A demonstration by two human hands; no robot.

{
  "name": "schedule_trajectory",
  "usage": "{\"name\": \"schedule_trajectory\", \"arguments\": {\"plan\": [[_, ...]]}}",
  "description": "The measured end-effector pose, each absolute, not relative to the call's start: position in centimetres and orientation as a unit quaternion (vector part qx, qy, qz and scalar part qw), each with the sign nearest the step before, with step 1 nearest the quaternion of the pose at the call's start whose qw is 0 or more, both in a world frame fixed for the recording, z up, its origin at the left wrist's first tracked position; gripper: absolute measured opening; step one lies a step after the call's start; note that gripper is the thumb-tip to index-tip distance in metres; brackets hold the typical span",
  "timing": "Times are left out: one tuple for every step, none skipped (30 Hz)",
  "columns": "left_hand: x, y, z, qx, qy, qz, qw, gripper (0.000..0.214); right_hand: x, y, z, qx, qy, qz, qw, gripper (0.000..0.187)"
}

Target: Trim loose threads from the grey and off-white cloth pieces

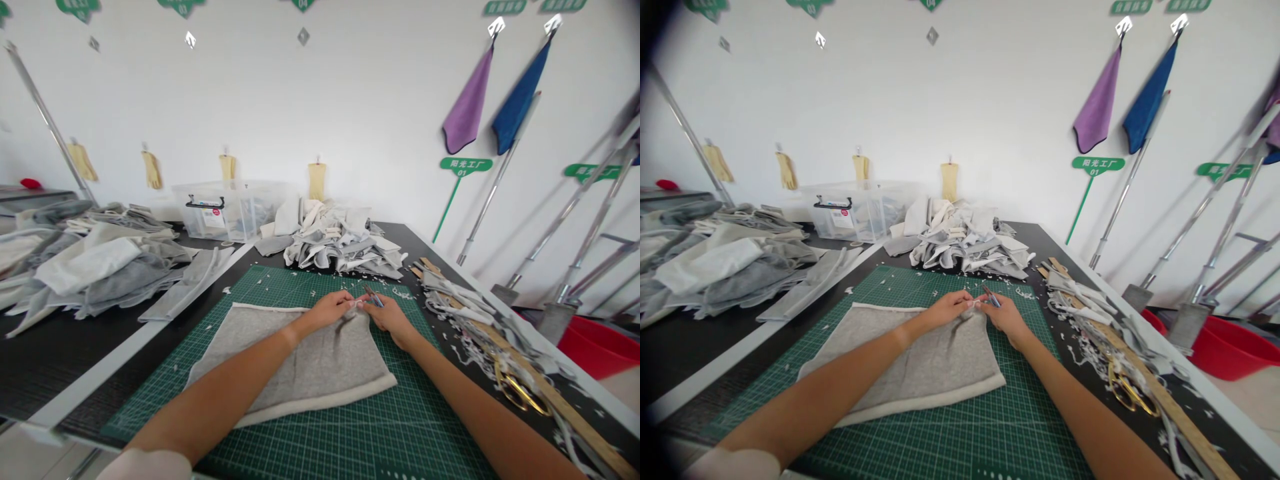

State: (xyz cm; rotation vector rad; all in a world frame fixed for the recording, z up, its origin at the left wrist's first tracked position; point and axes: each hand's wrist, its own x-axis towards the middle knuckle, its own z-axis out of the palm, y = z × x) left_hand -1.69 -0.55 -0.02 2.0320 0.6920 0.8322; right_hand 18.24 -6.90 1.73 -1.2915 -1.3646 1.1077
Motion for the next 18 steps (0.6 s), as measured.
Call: {"name": "schedule_trajectory", "arguments": {"plan": [[-1.72,-0.65,-0.02,0.805,0.274,0.330,0.410,0.034,18.23,-6.84,1.64,-0.531,-0.549,0.448,0.465,0.045],[-1.76,-0.76,-0.02,0.803,0.276,0.332,0.410,0.035,18.23,-6.78,1.54,-0.532,-0.546,0.448,0.467,0.044],[-1.79,-0.88,-0.02,0.802,0.280,0.335,0.407,0.037,18.25,-6.73,1.45,-0.529,-0.545,0.450,0.469,0.043],[-1.82,-0.98,-0.01,0.801,0.284,0.342,0.400,0.038,18.27,-6.69,1.37,-0.524,-0.545,0.454,0.471,0.042],[-1.84,-1.07,0.02,0.801,0.287,0.351,0.392,0.038,18.29,-6.66,1.32,-0.522,-0.545,0.457,0.472,0.041],[-1.85,-1.15,0.07,0.799,0.288,0.359,0.387,0.037,18.30,-6.64,1.30,-0.521,-0.543,0.459,0.472,0.041],[-1.86,-1.19,0.15,0.797,0.288,0.365,0.384,0.036,18.29,-6.66,1.32,-0.522,-0.542,0.459,0.474,0.041],[-1.86,-1.22,0.24,0.797,0.288,0.369,0.381,0.036,18.27,-6.69,1.38,-0.522,-0.540,0.456,0.476,0.041],[-1.87,-1.24,0.34,0.799,0.287,0.370,0.378,0.037,18.23,-6.75,1.48,-0.521,-0.540,0.453,0.481,0.041],[-1.87,-1.23,0.44,0.802,0.285,0.369,0.373,0.038,18.18,-6.83,1.61,-0.518,-0.542,0.450,0.485,0.042],[-1.88,-1.22,0.53,0.807,0.283,0.368,0.366,0.040,18.14,-6.92,1.75,-0.513,-0.546,0.448,0.487,0.044],[-1.89,-1.20,0.60,0.812,0.281,0.367,0.356,0.041,18.10,-7.01,1.88,-0.508,-0.552,0.448,0.486,0.047],[-1.91,-1.18,0.65,0.818,0.279,0.365,0.346,0.043,18.07,-7.08,1.98,-0.506,-0.557,0.447,0.484,0.049],[-1.93,-1.16,0.68,0.824,0.277,0.362,0.336,0.045,18.05,-7.14,2.05,-0.507,-0.561,0.445,0.481,0.051],[-1.95,-1.14,0.69,0.830,0.276,0.357,0.328,0.047,18.04,-7.16,2.09,-0.509,-0.562,0.442,0.479,0.051],[-1.96,-1.12,0.70,0.835,0.277,0.351,0.321,0.049,18.03,-7.17,2.08,-0.514,-0.561,0.439,0.477,0.050],[-1.98,-1.11,0.70,0.839,0.279,0.344,0.317,0.051,18.03,-7.16,2.06,-0.519,-0.559,0.437,0.477,0.050],[-2.00,-1.11,0.71,0.842,0.282,0.335,0.315,0.052,18.02,-7.14,2.03,-0.521,-0.557,0.435,0.478,0.049]]}}
